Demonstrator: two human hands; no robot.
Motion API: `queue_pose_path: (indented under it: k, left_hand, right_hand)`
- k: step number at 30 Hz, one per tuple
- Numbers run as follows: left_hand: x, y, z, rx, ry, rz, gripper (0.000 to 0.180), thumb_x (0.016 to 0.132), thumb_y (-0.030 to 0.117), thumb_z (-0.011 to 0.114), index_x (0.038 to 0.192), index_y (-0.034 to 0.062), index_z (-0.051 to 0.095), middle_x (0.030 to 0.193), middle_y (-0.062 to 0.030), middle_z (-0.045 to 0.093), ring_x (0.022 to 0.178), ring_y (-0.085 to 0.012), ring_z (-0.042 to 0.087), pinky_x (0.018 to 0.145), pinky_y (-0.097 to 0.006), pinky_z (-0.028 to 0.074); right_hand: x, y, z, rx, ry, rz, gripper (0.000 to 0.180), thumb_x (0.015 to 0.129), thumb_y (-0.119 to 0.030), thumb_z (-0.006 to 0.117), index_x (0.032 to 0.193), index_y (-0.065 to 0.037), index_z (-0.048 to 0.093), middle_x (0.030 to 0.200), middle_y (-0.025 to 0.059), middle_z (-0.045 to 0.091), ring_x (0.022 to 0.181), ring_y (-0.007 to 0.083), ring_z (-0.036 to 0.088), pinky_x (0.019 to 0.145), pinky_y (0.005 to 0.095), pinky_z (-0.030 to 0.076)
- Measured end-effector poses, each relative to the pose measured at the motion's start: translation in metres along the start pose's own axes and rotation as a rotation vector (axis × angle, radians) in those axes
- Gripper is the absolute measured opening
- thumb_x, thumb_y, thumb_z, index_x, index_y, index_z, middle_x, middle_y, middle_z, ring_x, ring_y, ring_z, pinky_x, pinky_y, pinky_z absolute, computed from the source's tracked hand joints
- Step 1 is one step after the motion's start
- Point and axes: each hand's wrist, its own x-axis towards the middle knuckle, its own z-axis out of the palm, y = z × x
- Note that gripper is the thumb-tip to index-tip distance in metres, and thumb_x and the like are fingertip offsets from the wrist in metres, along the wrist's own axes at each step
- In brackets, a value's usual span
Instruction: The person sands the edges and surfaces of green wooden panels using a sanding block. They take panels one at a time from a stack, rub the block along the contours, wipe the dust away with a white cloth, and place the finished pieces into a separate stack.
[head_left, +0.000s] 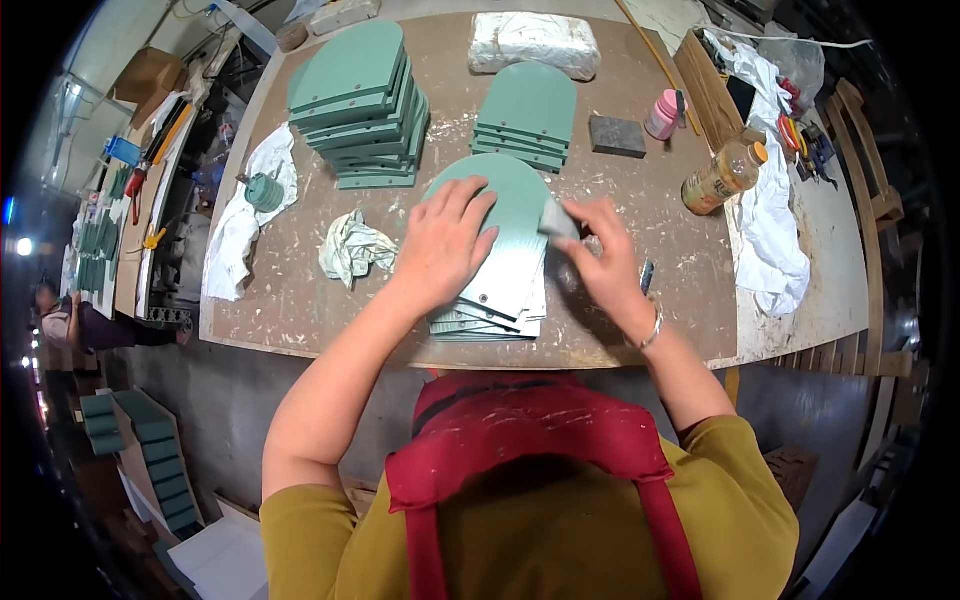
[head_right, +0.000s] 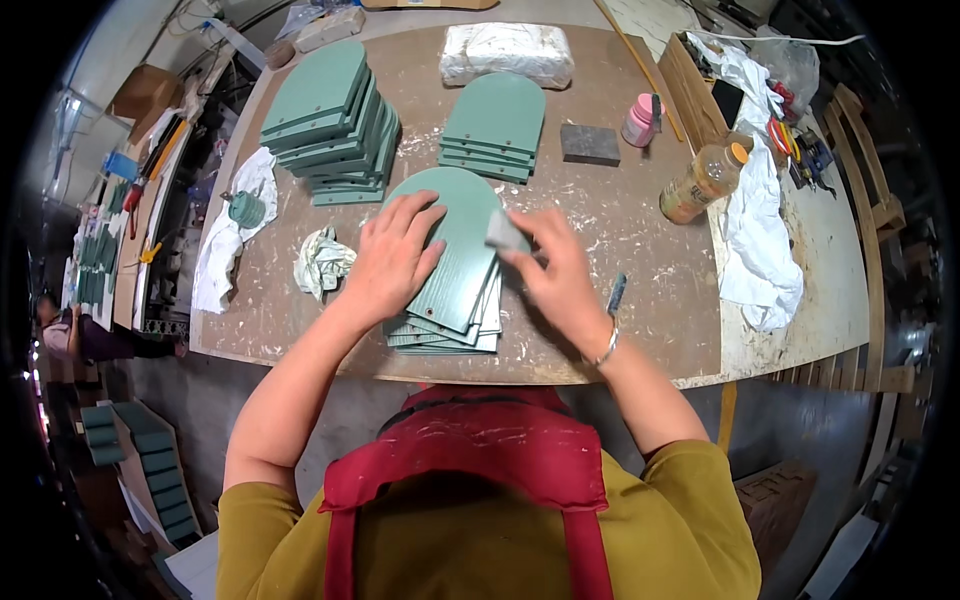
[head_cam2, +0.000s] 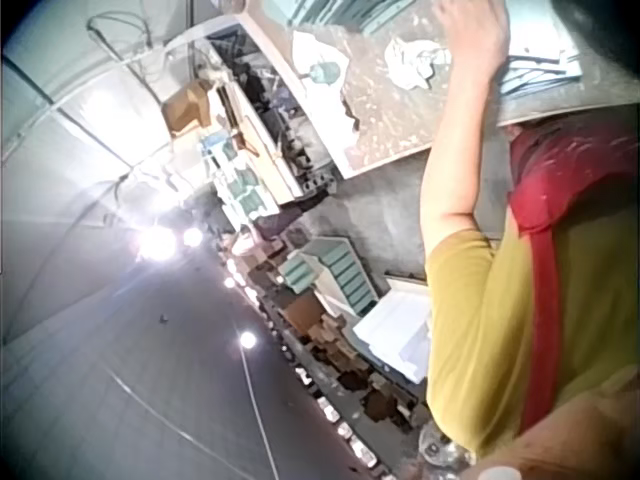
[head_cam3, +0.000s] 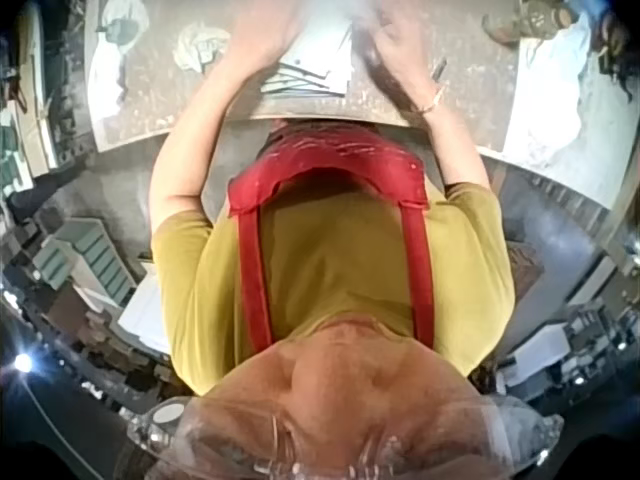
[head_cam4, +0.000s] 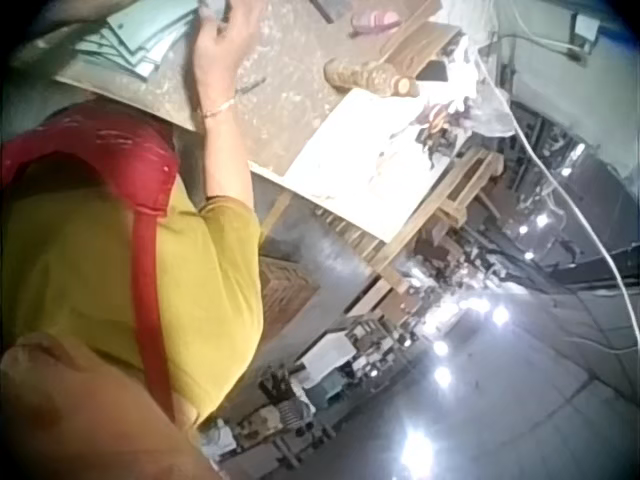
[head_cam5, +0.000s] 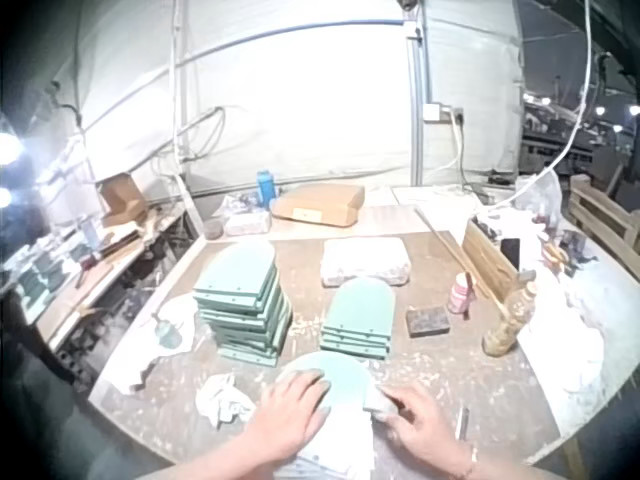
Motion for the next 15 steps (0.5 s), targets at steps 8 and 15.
queue_pose_path:
  k: [8,15]
  left_hand:
    - [0.0,-0.002,0.004,0.029,0.052,0.032,0.042,0.094,0.026,0.063,0.132,0.0084,0.056,0.141,-0.0099,0.051,0.134,-0.0303,0.047,0.104,-0.048,0.04]
    - [-0.001,-0.004,0.008,0.022,0.036,0.025,0.043,0.096,0.026,0.062,0.135,0.0083,0.054,0.143,-0.0102,0.05,0.135,-0.031,0.047,0.104,-0.049,0.041]
  right_hand:
    - [-0.085,-0.04,0.015,-0.008,-0.183,-0.143,0.042,0.083,-0.007,0.075,0.123,-0.001,0.065,0.106,0.0158,0.063,0.097,0.0338,0.059,0.085,0.0408,0.049]
    - [-0.035,-0.044,0.007,-0.087,-0.018,0.005,0.039,0.083,-0.006,0.073,0.121,0.001,0.065,0.106,0.0159,0.062,0.093,0.0339,0.06,0.084,0.0393,0.05]
